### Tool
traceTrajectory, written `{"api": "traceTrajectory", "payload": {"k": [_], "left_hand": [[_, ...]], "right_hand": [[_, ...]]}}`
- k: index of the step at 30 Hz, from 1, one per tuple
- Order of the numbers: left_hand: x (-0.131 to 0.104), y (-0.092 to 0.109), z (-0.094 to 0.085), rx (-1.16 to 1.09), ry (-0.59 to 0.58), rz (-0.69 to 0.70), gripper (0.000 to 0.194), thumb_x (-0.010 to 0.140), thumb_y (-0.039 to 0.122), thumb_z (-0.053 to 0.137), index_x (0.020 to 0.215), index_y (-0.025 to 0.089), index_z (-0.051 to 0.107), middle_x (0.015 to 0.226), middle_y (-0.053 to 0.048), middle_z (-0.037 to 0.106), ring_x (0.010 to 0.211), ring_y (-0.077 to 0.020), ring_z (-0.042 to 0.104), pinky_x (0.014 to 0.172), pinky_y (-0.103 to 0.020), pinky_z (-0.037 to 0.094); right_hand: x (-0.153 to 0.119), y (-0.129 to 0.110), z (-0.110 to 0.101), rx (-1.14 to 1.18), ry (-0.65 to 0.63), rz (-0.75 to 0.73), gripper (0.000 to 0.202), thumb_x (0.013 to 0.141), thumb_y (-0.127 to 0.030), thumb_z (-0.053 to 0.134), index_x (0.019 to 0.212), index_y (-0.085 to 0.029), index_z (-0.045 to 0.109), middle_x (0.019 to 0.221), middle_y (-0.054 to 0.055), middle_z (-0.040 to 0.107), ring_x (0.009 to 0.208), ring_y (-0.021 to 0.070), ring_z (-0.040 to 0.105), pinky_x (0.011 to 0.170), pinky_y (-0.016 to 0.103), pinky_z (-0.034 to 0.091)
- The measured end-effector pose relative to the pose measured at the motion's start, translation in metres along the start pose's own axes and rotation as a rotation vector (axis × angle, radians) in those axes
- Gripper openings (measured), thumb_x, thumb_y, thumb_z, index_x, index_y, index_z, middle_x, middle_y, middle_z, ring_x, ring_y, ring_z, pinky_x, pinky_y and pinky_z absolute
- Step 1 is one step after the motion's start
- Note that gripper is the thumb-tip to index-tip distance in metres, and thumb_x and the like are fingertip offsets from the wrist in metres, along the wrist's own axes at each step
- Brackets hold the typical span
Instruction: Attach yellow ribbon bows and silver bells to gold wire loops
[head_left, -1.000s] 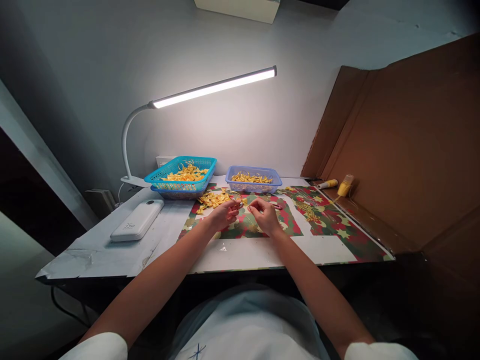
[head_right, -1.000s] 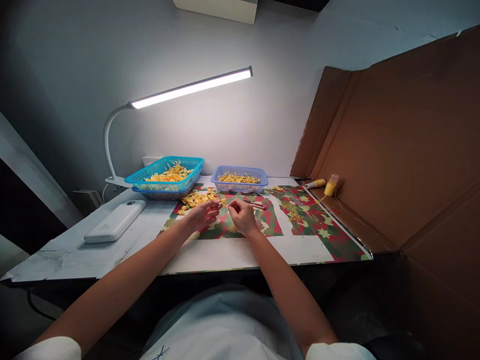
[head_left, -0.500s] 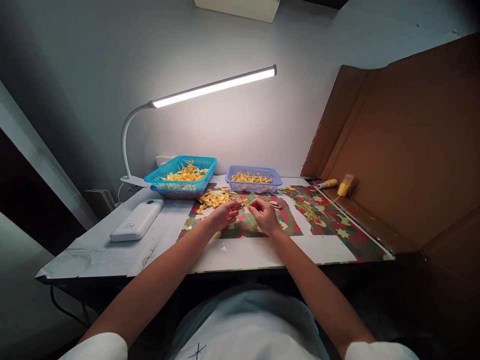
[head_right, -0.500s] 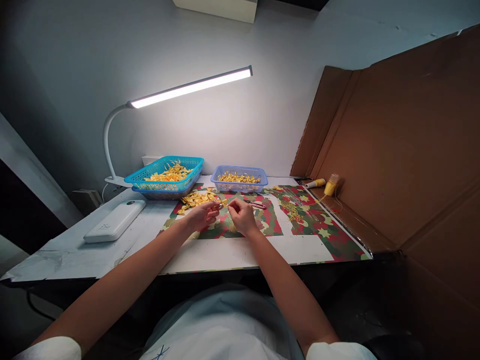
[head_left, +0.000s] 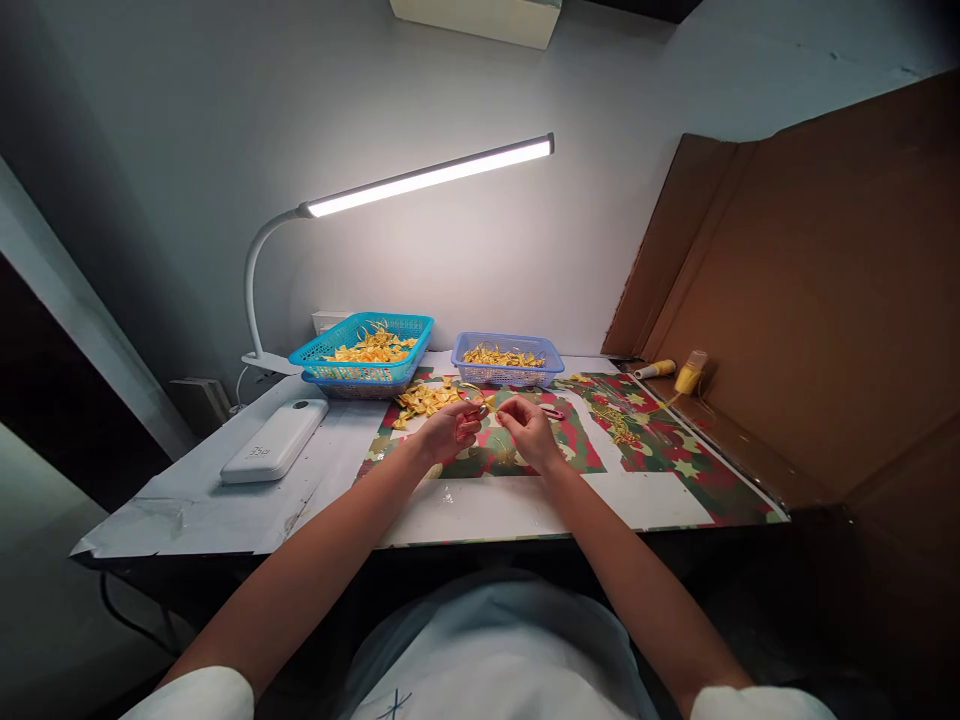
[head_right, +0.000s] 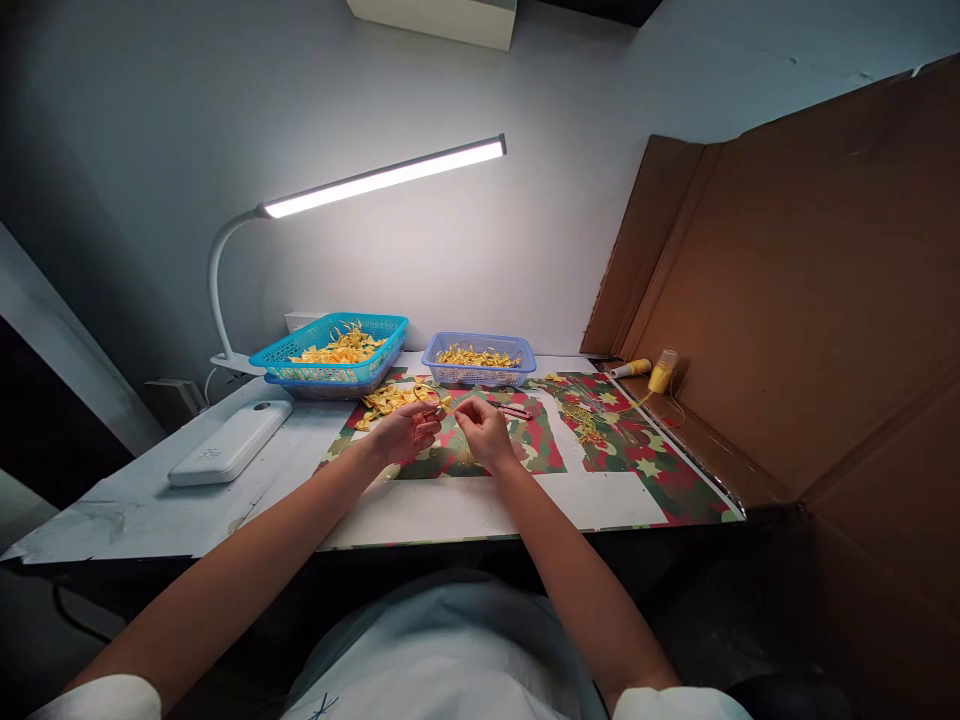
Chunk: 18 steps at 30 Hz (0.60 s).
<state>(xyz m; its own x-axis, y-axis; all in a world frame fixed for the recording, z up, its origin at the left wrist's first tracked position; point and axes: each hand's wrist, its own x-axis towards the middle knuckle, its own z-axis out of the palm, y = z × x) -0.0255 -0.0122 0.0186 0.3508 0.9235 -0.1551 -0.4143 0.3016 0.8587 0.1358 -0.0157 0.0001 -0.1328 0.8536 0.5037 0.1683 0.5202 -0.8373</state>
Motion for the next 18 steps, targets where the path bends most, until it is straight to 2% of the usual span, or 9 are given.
{"api": "traceTrajectory", "payload": {"k": [3, 9, 13, 18], "left_hand": [[0.0, 0.0, 0.0, 0.046, 0.011, 0.027, 0.017, 0.067, 0.02, 0.07, 0.07, 0.015, 0.055, 0.063, 0.003, 0.055, 0.039, -0.002, 0.03, 0.036, -0.016, 0.023], [0.006, -0.004, -0.003, 0.148, 0.083, 0.219, 0.027, 0.057, 0.027, 0.079, 0.061, 0.016, 0.054, 0.047, 0.009, 0.037, 0.04, -0.0028, 0.025, 0.04, -0.019, 0.02], [0.007, -0.006, -0.003, 0.198, 0.122, 0.355, 0.027, 0.055, 0.029, 0.081, 0.062, 0.016, 0.059, 0.05, 0.008, 0.042, 0.043, -0.0035, 0.028, 0.043, -0.021, 0.02], [0.003, -0.005, 0.001, 0.226, 0.137, 0.423, 0.025, 0.054, 0.029, 0.081, 0.065, 0.016, 0.063, 0.051, 0.007, 0.046, 0.045, -0.004, 0.031, 0.044, -0.02, 0.021]], "right_hand": [[-0.002, -0.004, -0.001, -0.021, 0.021, -0.021, 0.014, 0.076, -0.032, 0.052, 0.068, -0.021, 0.054, 0.062, -0.002, 0.051, 0.058, 0.0134, 0.045, 0.056, 0.026, 0.037], [-0.005, -0.012, -0.002, -0.069, 0.073, -0.085, 0.011, 0.076, -0.026, 0.051, 0.067, -0.021, 0.054, 0.063, -0.001, 0.054, 0.062, 0.0145, 0.048, 0.061, 0.027, 0.039], [-0.006, -0.013, -0.002, -0.074, 0.087, -0.12, 0.01, 0.076, -0.026, 0.051, 0.068, -0.021, 0.054, 0.063, -0.001, 0.055, 0.062, 0.0146, 0.049, 0.061, 0.028, 0.04], [-0.007, -0.013, -0.002, -0.074, 0.096, -0.148, 0.01, 0.077, -0.025, 0.05, 0.069, -0.021, 0.054, 0.063, -0.001, 0.056, 0.062, 0.0145, 0.05, 0.062, 0.028, 0.041]]}}
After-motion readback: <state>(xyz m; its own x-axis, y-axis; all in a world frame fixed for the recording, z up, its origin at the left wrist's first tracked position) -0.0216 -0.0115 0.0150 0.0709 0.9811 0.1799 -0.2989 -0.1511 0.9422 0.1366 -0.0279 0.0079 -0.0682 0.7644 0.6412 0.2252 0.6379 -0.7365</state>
